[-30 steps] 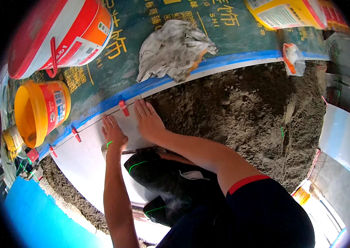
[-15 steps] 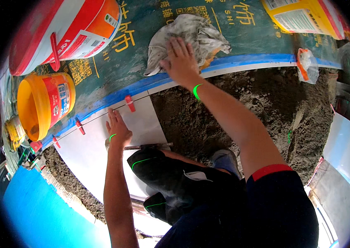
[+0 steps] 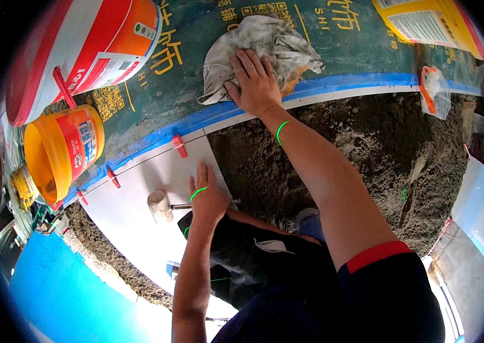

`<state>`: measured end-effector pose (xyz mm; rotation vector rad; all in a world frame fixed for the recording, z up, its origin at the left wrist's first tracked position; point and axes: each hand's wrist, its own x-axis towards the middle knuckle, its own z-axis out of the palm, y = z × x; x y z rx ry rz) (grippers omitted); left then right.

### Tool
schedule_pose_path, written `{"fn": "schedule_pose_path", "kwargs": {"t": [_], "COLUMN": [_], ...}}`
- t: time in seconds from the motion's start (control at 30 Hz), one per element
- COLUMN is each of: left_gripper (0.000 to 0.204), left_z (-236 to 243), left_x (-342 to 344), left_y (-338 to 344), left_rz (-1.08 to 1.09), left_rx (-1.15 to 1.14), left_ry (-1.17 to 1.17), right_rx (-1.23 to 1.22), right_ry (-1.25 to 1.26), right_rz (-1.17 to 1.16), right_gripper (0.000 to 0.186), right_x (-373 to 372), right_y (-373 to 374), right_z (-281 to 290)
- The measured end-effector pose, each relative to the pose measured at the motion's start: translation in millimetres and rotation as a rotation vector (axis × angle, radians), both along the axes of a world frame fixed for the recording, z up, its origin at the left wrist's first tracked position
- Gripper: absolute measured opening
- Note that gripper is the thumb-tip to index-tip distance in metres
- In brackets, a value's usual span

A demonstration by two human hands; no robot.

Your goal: The person applies adhesive to a surface using a notched trowel, positions a large tile onto a bed of mortar, and uses spacers and a rubber mallet to align and level the tile.

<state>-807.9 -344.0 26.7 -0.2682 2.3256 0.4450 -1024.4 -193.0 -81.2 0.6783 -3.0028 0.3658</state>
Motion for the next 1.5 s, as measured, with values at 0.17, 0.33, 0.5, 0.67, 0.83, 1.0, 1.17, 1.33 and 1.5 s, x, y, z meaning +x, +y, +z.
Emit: {"fn": "schedule_pose_path", "kwargs": {"t": [0.17,0.33,0.5,0.67,0.83,1.0,1.17,1.33,1.5], "left_gripper": [0.070,0.070,0.077,0.073,0.069,0.065,0.067,0.060,0.050], "left_z": [-39.1,-37.2,-47.8,-36.7,-50.6,-41.9,-36.6,-1.3,3.4], "left_x": [-30.8,-33.3,-17.0,-20.3,-16.3,-17.2,-18.2,-33.7,43.0], "left_y": [-7.2,7.0,-2.5,8.4,-3.1,-5.0,-6.8,-29.8,-158.0], "left_rz": [0.022,-0.074,0.072,0.134,0.127,0.030,0.067,0.193,0.723], "left_rx": [-0.095,-0.174,-0.150,-0.014,-0.097,-0.086,-0.090,0.343,0.077], "left_ry": [0.306,0.077,0.351,0.182,0.324,0.293,0.344,0.160,0.552], "right_rx": [-0.025,0.144,0.031,0.014,0.006,0.023,0.016,0.074,0.071], "right_ry": [-0.028,-0.104,0.026,0.031,0.018,-0.007,0.018,0.020,0.033], "right_rz": [0.034,0.013,0.050,0.065,0.070,0.021,0.057,0.052,0.065], "right_gripper": [0.060,0.058,0.056,0.055,0.055,0.056,0.056,0.056,0.056], "right_x": [6.1,1.4,5.3,0.6,0.7,3.8,1.2,3.5,5.2], "right_y": [-19.1,-9.3,-16.2,-5.9,-11.6,-12.6,-14.1,-14.0,-20.0], "right_z": [6.4,14.4,1.6,0.7,1.4,2.6,-0.1,6.8,7.8]}}
